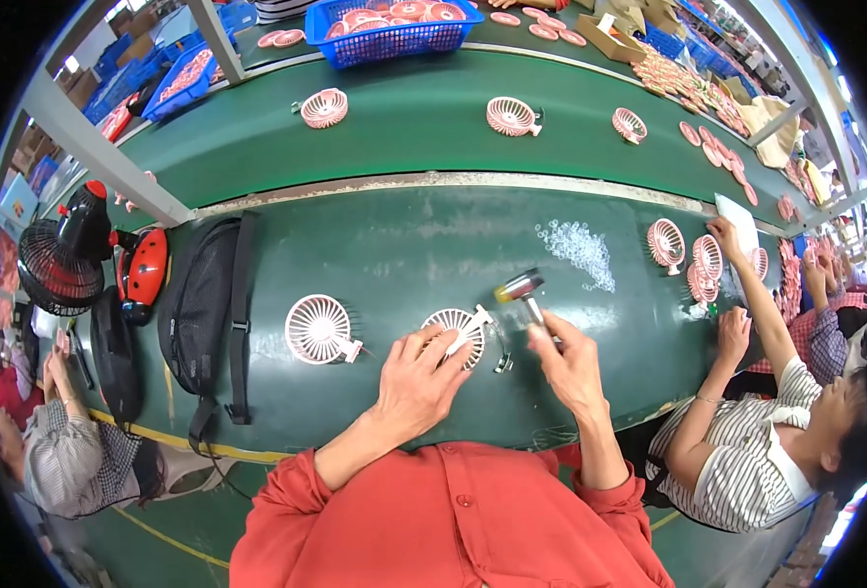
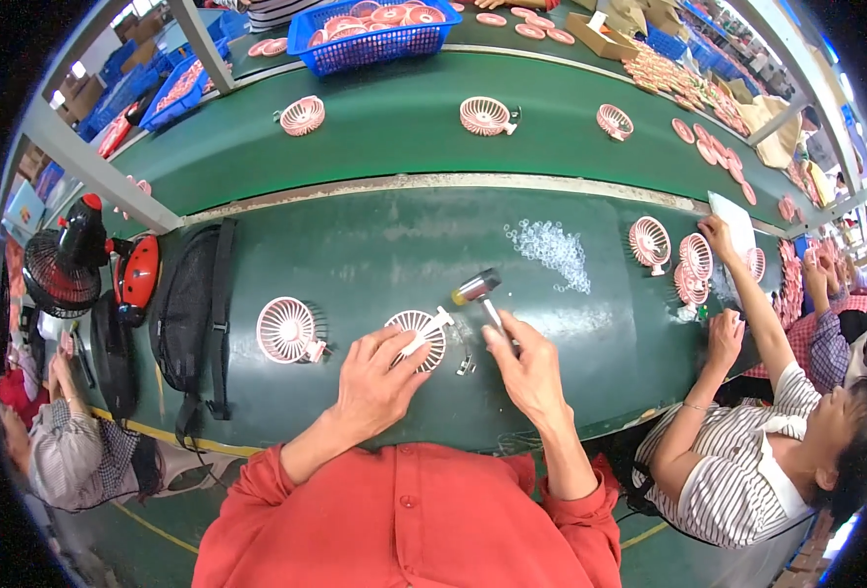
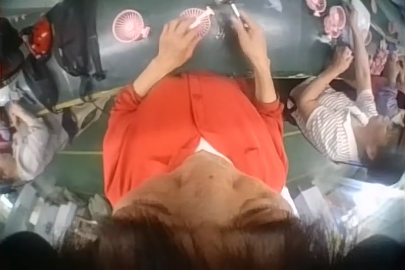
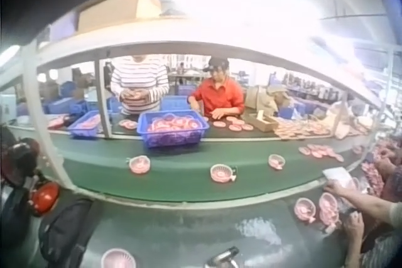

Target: The person assembles portable fan covers by fitting plastic casing pieces together, tapping them into place with a small mallet, and placing the assembled pieces onto a conveyor belt.

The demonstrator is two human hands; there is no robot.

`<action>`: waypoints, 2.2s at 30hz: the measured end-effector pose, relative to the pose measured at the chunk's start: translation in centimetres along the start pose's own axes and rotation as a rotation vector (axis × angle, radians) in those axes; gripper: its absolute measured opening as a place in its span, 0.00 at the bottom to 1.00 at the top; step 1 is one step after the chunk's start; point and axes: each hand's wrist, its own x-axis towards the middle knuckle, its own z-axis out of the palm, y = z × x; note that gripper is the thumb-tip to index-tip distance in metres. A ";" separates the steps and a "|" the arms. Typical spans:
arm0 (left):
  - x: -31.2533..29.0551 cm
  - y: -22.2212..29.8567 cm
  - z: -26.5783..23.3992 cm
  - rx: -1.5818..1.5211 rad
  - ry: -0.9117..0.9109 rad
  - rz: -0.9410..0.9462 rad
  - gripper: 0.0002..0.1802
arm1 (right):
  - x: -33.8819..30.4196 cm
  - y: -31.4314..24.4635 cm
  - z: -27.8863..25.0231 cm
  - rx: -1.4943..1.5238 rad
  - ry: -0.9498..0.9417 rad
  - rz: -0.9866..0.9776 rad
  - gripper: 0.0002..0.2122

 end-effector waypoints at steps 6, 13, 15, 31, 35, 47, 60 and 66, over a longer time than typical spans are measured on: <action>0.0 0.2 0.2 0.024 0.010 0.015 0.22 | -2.1 -0.1 1.2 -0.230 0.241 -0.517 0.12; -0.3 -0.1 -0.7 0.009 -0.032 0.037 0.22 | 0.9 2.9 -1.4 -0.141 0.182 0.110 0.11; -0.1 -0.1 -1.0 0.005 -0.043 0.055 0.23 | 2.5 4.2 -2.5 -0.213 0.301 0.093 0.13; 1.9 0.2 -1.4 0.091 -0.119 -0.100 0.39 | 6.5 5.2 -3.2 -0.500 0.385 -0.040 0.08; 1.9 -0.2 -0.7 0.109 -0.153 -0.138 0.43 | 4.5 1.4 -3.0 0.006 0.179 0.130 0.06; 2.0 0.3 -2.7 -0.336 -0.104 -0.015 0.45 | 2.4 0.5 1.0 1.096 -0.451 0.542 0.08; 1.6 0.0 -2.4 -0.447 -0.135 -0.096 0.44 | 1.9 1.1 2.0 1.117 -0.552 0.543 0.11; 1.5 -0.9 -2.2 -0.606 -0.167 -0.208 0.42 | 1.1 1.2 2.1 1.140 -0.487 0.404 0.11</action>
